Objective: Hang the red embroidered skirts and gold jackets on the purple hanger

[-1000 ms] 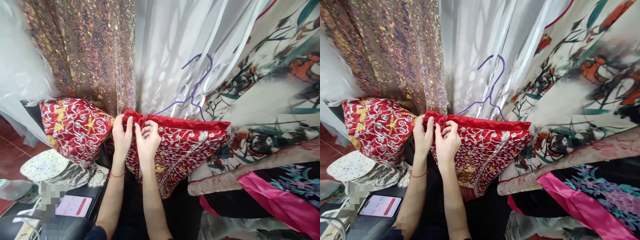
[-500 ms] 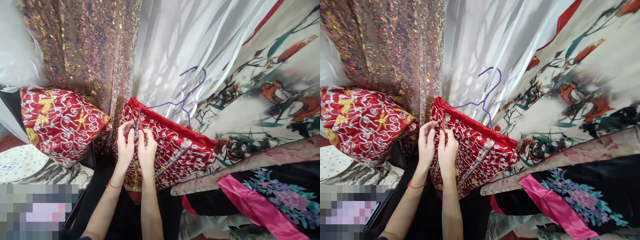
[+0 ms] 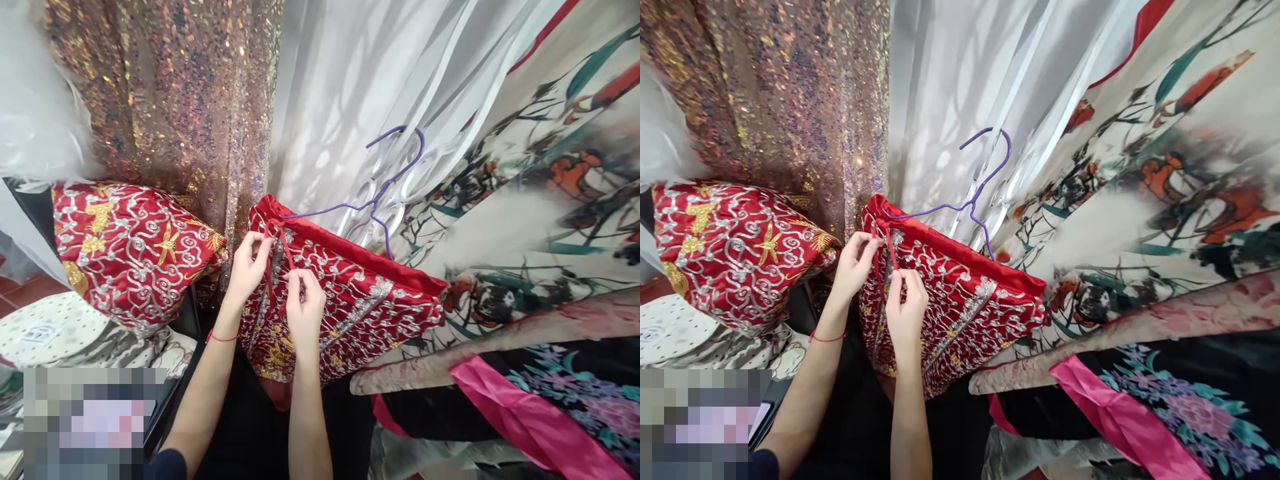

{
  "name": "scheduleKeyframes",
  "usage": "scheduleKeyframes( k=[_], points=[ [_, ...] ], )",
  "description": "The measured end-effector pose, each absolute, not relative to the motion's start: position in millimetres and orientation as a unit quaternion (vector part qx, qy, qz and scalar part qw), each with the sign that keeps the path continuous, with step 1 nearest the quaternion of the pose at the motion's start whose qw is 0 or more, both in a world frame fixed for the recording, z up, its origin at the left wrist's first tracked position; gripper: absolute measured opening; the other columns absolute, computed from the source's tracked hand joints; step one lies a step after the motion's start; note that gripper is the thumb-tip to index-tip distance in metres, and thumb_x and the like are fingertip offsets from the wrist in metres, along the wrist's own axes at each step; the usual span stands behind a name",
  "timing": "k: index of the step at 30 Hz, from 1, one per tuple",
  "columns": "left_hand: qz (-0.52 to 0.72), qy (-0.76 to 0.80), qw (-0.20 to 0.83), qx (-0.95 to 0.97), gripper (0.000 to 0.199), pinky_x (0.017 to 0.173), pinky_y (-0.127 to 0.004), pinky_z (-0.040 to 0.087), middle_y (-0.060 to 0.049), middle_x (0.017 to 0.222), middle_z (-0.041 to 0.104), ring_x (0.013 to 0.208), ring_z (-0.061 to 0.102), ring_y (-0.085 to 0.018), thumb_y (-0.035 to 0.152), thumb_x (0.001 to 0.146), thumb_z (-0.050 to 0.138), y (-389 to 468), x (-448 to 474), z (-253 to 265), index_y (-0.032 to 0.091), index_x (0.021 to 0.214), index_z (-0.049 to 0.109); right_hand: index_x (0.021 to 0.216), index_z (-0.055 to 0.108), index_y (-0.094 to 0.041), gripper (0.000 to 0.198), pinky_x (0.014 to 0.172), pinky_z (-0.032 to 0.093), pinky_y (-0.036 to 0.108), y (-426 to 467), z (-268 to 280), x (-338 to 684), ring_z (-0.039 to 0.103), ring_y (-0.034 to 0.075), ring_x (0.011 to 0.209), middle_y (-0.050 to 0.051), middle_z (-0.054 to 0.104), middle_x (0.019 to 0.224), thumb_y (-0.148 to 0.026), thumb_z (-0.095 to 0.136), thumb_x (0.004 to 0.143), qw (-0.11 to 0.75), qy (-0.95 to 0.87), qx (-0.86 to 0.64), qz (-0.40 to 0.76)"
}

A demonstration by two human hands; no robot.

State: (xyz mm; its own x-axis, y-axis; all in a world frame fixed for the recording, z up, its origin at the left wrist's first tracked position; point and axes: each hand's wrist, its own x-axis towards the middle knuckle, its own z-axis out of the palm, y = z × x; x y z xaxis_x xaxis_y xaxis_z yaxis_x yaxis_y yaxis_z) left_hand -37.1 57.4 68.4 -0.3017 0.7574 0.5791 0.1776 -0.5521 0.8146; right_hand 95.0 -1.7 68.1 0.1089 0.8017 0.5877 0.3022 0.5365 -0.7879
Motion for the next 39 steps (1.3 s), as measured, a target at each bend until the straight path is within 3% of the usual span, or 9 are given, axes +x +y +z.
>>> scheduleKeyframes(
  k=[4, 12, 17, 22, 26, 29, 32, 35, 39],
  points=[
    [0.755, 0.375, 0.263, 0.469, 0.032, 0.076, -0.031, 0.058, -0.002, 0.084, 0.066, 0.074, 0.068, -0.014, 0.053, 0.096, 0.055, 48.0, -34.6, 75.7, 0.022, 0.098, 0.049, 0.084, 0.059, -0.02, 0.03, 0.074, 0.048, 0.029, 13.1, 64.1, 112.7, 0.059, 0.015, 0.072, 0.001, 0.063, 0.078, -0.042, 0.046, 0.101, 0.652, -0.549, -0.486, 0.194],
    [0.721, 0.519, 0.028, 0.458, 0.015, 0.063, -0.026, 0.05, -0.001, 0.079, 0.064, 0.064, 0.061, -0.012, 0.035, 0.101, 0.05, 26.2, -53.4, 89.9, 0.021, 0.097, 0.05, 0.083, 0.062, -0.021, 0.033, 0.079, 0.049, 0.032, 26.6, 81.6, 126.7, 0.061, 0.019, 0.078, 0.006, 0.068, 0.083, -0.044, 0.046, 0.1, 0.673, -0.512, -0.533, 0.041],
    [0.682, 0.482, 0.064, 0.546, 0.014, 0.067, -0.027, 0.047, 0.0, 0.078, 0.063, 0.072, 0.061, -0.014, 0.028, 0.099, 0.049, 20.2, -68.3, 98.2, 0.023, 0.108, 0.058, 0.088, 0.067, -0.017, 0.037, 0.062, 0.043, 0.026, 23.1, 87.4, 135.8, 0.055, 0.014, 0.062, 0.003, 0.066, 0.075, -0.048, 0.048, 0.098, 0.669, -0.513, -0.519, 0.145],
    [0.563, 0.549, 0.004, 0.618, 0.021, 0.063, -0.029, 0.042, -0.001, 0.071, 0.068, 0.063, 0.058, -0.015, 0.019, 0.084, 0.057, 9.7, -74.6, 100.3, 0.023, 0.078, 0.076, 0.085, 0.072, -0.019, 0.024, 0.054, 0.032, 0.024, 15.8, 92.6, 145.4, 0.039, 0.01, 0.048, -0.008, 0.046, 0.052, -0.039, 0.062, 0.09, 0.525, -0.627, -0.537, 0.205],
    [0.638, 0.581, -0.028, 0.505, 0.02, 0.064, -0.029, 0.048, -0.002, 0.081, 0.078, 0.061, 0.061, -0.015, 0.028, 0.084, 0.066, 24.5, -66.2, 103.1, 0.022, 0.093, 0.082, 0.098, 0.079, -0.022, 0.02, 0.054, 0.034, 0.024, 7.6, 108.7, 138.5, 0.039, 0.009, 0.052, -0.007, 0.052, 0.057, -0.035, 0.067, 0.087, 0.391, -0.755, -0.403, 0.338],
    [0.736, 0.492, 0.036, 0.464, 0.022, 0.077, -0.032, 0.056, -0.004, 0.093, 0.08, 0.076, 0.07, -0.017, 0.04, 0.086, 0.07, 38.8, -57.2, 110.8, 0.022, 0.092, 0.082, 0.113, 0.078, -0.026, 0.029, 0.056, 0.037, 0.024, 8.1, 122.1, 125.4, 0.038, 0.01, 0.056, -0.006, 0.051, 0.062, -0.04, 0.064, 0.092, 0.438, -0.753, -0.346, 0.349],
    [0.72, 0.403, 0.19, 0.532, 0.024, 0.085, -0.037, 0.059, -0.006, 0.085, 0.079, 0.085, 0.073, -0.022, 0.044, 0.082, 0.075, 41.9, -56.2, 117.2, 0.021, 0.082, 0.082, 0.124, 0.074, -0.026, 0.034, 0.061, 0.042, 0.024, 19.8, 129.9, 114.9, 0.042, 0.011, 0.061, -0.003, 0.056, 0.072, -0.038, 0.06, 0.095, 0.52, -0.73, -0.347, 0.276],
    [0.613, 0.367, 0.301, 0.632, 0.026, 0.073, -0.034, 0.059, -0.006, 0.076, 0.076, 0.074, 0.071, -0.021, 0.046, 0.075, 0.082, 36.7, -63.4, 119.5, 0.02, 0.075, 0.081, 0.119, 0.076, -0.024, 0.029, 0.067, 0.047, 0.025, 35.4, 133.3, 112.0, 0.049, 0.011, 0.066, 0.0, 0.06, 0.081, -0.032, 0.058, 0.098, 0.535, -0.753, -0.329, 0.196],
    [0.515, 0.36, 0.347, 0.697, 0.027, 0.059, -0.029, 0.052, -0.003, 0.068, 0.07, 0.06, 0.061, -0.016, 0.046, 0.073, 0.084, 32.9, -74.4, 120.9, 0.019, 0.074, 0.079, 0.11, 0.079, -0.027, 0.024, 0.07, 0.047, 0.025, 45.5, 139.4, 114.6, 0.055, 0.012, 0.074, 0.0, 0.058, 0.085, -0.027, 0.057, 0.1, 0.441, -0.84, -0.3, 0.099]
  ],
)
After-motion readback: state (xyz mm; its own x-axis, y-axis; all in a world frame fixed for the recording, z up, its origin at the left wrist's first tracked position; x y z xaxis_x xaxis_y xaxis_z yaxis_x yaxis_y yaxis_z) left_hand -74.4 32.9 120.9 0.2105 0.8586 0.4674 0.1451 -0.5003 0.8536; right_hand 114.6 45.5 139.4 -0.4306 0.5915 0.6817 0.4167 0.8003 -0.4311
